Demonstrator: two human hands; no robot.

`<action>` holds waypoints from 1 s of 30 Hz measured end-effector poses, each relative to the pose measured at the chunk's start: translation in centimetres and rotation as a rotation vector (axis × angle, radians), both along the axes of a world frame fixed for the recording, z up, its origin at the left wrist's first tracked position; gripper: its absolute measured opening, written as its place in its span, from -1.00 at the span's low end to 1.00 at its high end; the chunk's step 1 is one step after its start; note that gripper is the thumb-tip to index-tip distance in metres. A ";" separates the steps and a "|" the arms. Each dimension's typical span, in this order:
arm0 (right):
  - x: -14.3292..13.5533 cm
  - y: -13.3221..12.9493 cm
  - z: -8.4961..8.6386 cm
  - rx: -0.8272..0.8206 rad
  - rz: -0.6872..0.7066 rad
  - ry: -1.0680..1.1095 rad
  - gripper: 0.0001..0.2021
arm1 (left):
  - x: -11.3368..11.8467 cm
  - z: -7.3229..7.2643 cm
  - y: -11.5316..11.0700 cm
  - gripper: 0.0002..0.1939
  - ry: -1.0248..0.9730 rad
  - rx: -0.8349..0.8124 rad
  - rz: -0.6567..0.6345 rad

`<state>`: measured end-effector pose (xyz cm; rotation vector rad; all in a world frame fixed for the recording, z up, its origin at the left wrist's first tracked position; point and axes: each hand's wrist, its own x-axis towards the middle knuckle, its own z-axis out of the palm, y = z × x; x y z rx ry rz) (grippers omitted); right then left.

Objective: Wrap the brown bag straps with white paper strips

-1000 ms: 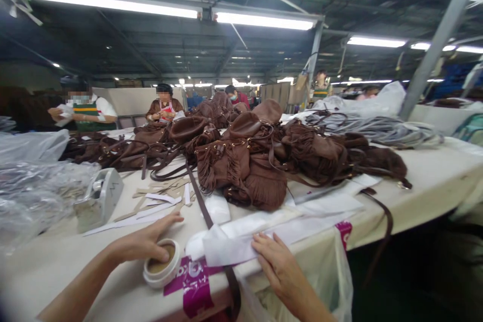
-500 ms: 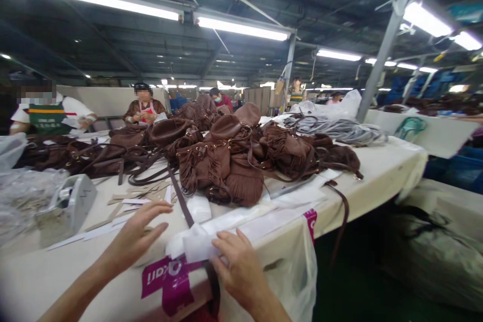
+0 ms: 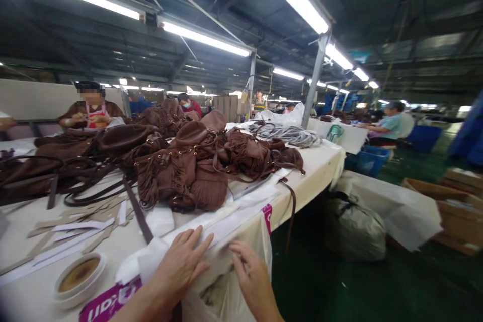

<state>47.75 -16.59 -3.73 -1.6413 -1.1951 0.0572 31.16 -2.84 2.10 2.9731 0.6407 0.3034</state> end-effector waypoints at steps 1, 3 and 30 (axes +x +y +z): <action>0.5 -0.7 -0.4 -0.006 -0.012 0.019 -0.71 | 0.3 -0.2 0.2 -0.49 -0.005 -0.021 0.003; 1.2 -1.8 -1.0 -0.024 -0.027 0.047 -0.71 | 0.7 -0.4 0.5 -0.63 -0.032 -0.084 0.007; 0.2 0.0 0.0 -0.023 0.141 0.596 -0.53 | 2.6 -1.2 3.8 -0.90 -0.558 -0.575 0.137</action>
